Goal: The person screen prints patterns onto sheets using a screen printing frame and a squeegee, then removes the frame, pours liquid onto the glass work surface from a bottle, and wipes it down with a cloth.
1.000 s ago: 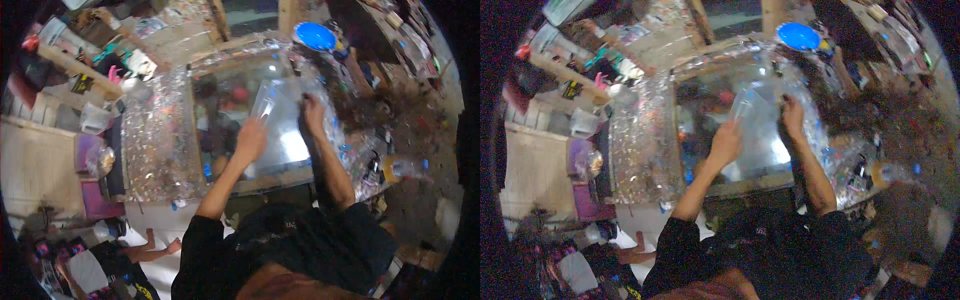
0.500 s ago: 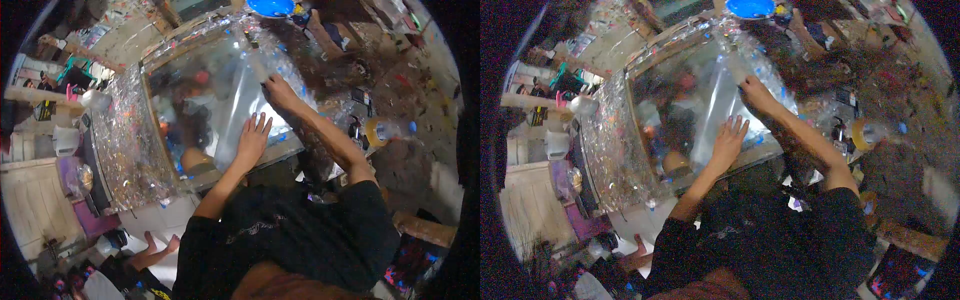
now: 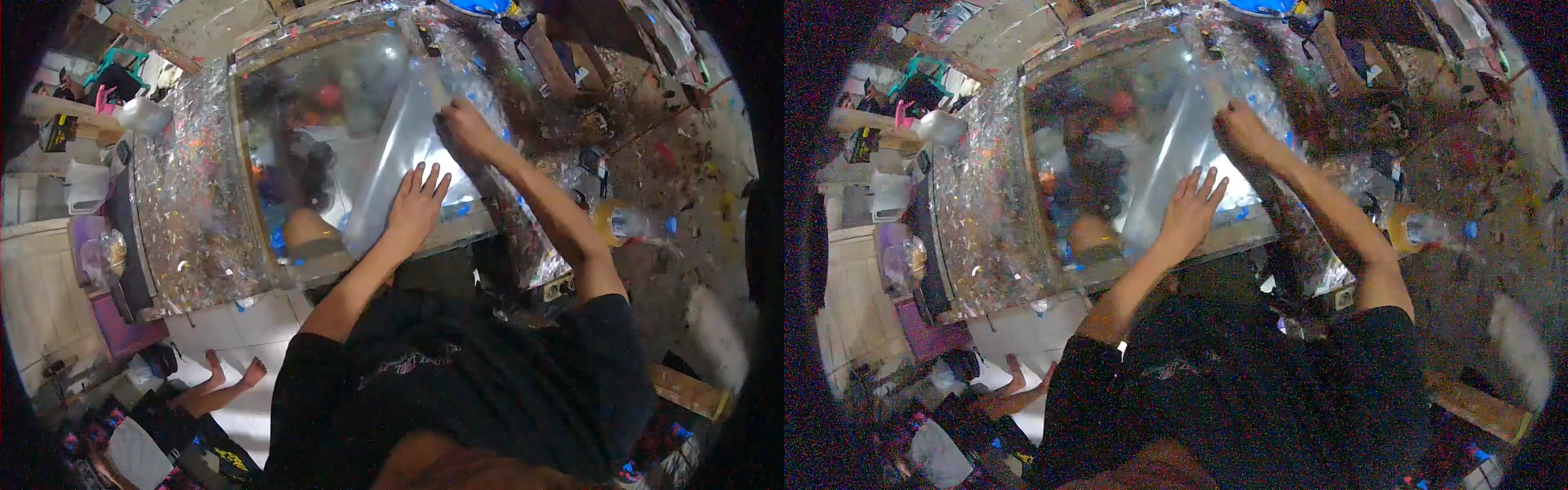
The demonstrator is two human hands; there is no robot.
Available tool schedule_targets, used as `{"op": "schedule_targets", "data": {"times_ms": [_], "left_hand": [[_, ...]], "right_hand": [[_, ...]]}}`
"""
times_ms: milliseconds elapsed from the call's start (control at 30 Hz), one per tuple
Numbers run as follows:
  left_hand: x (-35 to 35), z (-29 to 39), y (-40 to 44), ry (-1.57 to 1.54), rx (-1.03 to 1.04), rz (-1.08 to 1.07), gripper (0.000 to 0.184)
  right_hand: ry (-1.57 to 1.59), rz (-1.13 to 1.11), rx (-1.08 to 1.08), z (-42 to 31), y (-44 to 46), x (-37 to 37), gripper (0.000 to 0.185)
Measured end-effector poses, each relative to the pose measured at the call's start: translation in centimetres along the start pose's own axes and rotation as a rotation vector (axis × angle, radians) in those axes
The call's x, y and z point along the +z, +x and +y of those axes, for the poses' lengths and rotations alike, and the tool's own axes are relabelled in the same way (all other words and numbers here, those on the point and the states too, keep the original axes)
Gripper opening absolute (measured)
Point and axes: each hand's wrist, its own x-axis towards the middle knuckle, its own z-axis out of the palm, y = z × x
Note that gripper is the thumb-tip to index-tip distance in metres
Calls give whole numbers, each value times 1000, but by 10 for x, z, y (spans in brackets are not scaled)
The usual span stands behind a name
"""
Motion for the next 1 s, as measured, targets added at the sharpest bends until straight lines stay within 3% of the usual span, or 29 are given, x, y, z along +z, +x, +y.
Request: {"op": "schedule_targets", "data": {"times_ms": [33,100,133,200,267,333,367,433,467,533,567,667,733,767,800,867,900,933,967,1000], "left_hand": [[18,-2,1,-6,-11,-24,57],[9,-4,6,3,-20,-5,57],[7,1,0,1,-17,-18,56],[16,5,-2,18,-17,24,54],[16,0,0,32,-20,-6,53],[14,-1,1,8,-26,-76,51],[13,1,-1,-8,-37,-15,52],[5,2,-1,-31,-36,72,52],[3,1,-4,-20,-36,75,52],[6,0,1,11,-20,-67,47],[14,0,-1,18,-23,97,48],[17,0,-3,-13,-5,151,48],[9,2,-2,6,-24,57,54],[8,0,-2,23,-34,23,53],[10,3,-2,33,-32,-12,53],[9,2,-2,65,1,72,50],[11,-7,-1,84,-4,127,47],[25,-20,3,169,-131,105,47],[-1,-37,-1,248,-169,155,51],[-19,-52,-4,293,-275,179,54]], "right_hand": [[217,-23,135,-21,-16,3,17],[-32,-98,-271,-17,-23,-4,19],[-27,-105,-267,-15,-14,1,19],[-63,-38,49,-4,14,10,18],[-130,-95,-296,-15,-8,10,16],[27,-139,-254,-25,-21,-1,15],[112,-131,-89,-4,-8,3,15],[224,120,-15,27,1,37,17],[228,126,-23,3,-6,26,17],[-92,14,-507,-33,-24,-5,16],[-116,-62,-413,-17,-21,0,18],[-231,-118,-66,-17,13,-4,21],[-234,-166,-65,-40,-10,-6,20],[125,-74,-99,-13,-24,15,19],[-73,-158,-198,-16,-36,0,21],[-65,-270,-240,-2,-37,-46,22],[-81,-229,-257,2,-34,-69,22],[-58,-19,-105,5,-36,-90,22],[-27,183,55,9,-44,-105,22],[-29,204,52,12,-54,-110,22]]}}
